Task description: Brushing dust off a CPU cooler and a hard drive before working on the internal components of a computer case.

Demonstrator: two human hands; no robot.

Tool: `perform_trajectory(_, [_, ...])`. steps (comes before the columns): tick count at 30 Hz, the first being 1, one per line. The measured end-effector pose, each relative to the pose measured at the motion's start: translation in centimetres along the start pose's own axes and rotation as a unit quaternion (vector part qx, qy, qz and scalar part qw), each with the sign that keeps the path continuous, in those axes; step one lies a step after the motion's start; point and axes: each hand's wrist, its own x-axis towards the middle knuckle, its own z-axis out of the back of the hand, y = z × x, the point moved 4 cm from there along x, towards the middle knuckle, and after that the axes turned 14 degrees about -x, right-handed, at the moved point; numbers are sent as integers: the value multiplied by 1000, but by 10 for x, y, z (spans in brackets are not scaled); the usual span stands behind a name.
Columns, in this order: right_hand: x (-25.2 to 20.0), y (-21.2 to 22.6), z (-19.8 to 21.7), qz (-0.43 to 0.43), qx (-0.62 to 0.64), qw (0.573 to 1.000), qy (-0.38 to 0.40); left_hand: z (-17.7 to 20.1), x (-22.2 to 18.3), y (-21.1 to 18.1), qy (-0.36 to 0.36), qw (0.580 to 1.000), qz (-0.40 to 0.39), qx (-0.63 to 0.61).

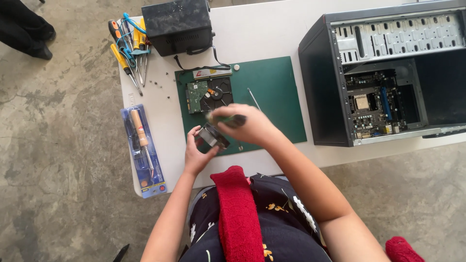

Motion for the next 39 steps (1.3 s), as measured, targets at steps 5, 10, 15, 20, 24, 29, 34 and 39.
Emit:
perform_trajectory(5, [-11, -19, 1, -12, -11, 998, -55, 3, 16, 55, 49, 979, 51, -191])
perform_trajectory(10, [-23, -28, -31, -31, 28, 999, -22, 9, 8, 20, 20, 999, 1, 24])
perform_trajectory(15, [-29, -18, -41, -14, 58, 997, -49, 4, 1, 7, 29, 997, -61, 22])
perform_trajectory(20, [-46, -19, -66, -4, 80, 993, -92, 10, 8, 23, 28, 998, -56, -12])
perform_trajectory(24, [-62, -28, -87, -21, 72, 997, 4, 13, 14, 34, 27, 996, -81, -12])
perform_trajectory(29, [-62, -5, -67, 34, 80, 992, -87, 14, 17, 37, 30, 993, -113, -14])
perform_trajectory(34, [-54, -6, -59, 30, 105, 990, -91, 11, 19, 35, 50, 990, -128, -6])
perform_trajectory(39, [-60, -11, -74, 15, 109, 994, 17, 14, 19, 35, 63, 992, -112, -8])
